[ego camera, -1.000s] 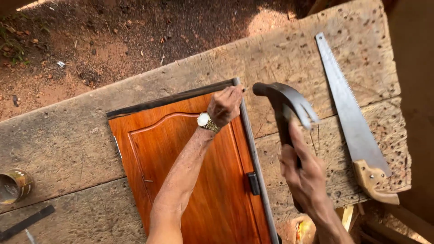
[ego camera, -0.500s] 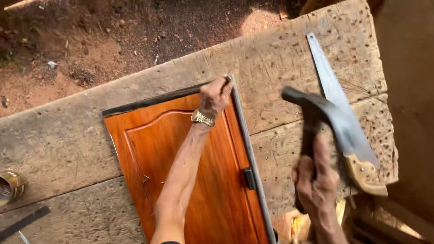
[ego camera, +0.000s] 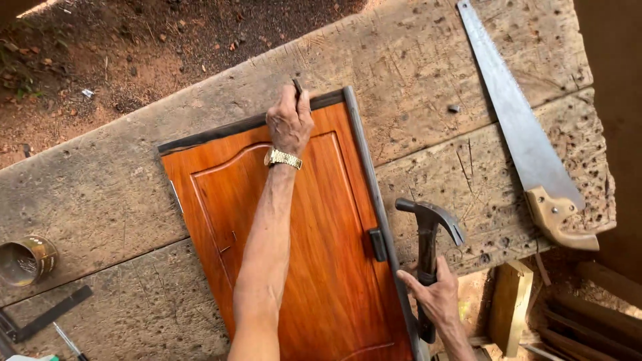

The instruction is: The person hammers nails into the metal frame of a wooden cabinet door, then uses a hand saw to trim the frame edge. Finally, they use an angle grinder to smooth the metal frame along the door's perimeter.

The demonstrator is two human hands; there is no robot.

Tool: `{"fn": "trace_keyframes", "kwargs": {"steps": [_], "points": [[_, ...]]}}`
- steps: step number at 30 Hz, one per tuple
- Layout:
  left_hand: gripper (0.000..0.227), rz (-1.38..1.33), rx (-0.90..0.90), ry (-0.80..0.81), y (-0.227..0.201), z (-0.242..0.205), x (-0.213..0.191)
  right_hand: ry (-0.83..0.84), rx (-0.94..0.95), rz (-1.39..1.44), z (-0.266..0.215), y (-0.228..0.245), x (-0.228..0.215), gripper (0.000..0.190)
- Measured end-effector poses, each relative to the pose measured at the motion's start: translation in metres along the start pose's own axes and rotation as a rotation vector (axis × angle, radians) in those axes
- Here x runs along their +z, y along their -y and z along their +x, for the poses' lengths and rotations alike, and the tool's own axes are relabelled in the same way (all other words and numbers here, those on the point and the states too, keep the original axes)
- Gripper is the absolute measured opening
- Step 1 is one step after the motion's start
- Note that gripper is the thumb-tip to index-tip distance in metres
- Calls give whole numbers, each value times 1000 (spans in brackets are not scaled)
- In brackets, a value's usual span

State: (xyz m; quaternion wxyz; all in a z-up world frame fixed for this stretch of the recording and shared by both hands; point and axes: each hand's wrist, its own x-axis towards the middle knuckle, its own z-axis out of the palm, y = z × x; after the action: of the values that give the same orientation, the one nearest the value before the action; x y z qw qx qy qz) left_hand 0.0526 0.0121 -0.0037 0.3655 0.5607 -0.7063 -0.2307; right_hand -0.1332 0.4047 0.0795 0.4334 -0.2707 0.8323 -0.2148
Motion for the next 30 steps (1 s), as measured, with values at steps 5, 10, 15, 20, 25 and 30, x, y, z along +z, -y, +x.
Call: {"fn": "trace_keyframes", "kwargs": {"steps": [5, 10, 15, 20, 25, 30], "points": [[15, -90, 121, 17, -17, -38, -3, -35, 67, -35, -28, -34, 21, 47], [14, -78, 122, 98, -22, -63, -12, -77, 105, -35, -65, -53, 45, 40], [12, -195, 338, 103, -66, -51, -19, -83, 115, -11, -57, -60, 41, 40], [13, -367, 213, 259, -74, -58, 10, -80, 128, -58, -53, -34, 22, 40], [13, -311, 256, 253, -67, -70, 15, -170, 57, 12, -59, -18, -3, 34], [13, -300, 324, 231, -69, -63, 19, -132, 40, 78, -62, -10, -10, 34]]}}
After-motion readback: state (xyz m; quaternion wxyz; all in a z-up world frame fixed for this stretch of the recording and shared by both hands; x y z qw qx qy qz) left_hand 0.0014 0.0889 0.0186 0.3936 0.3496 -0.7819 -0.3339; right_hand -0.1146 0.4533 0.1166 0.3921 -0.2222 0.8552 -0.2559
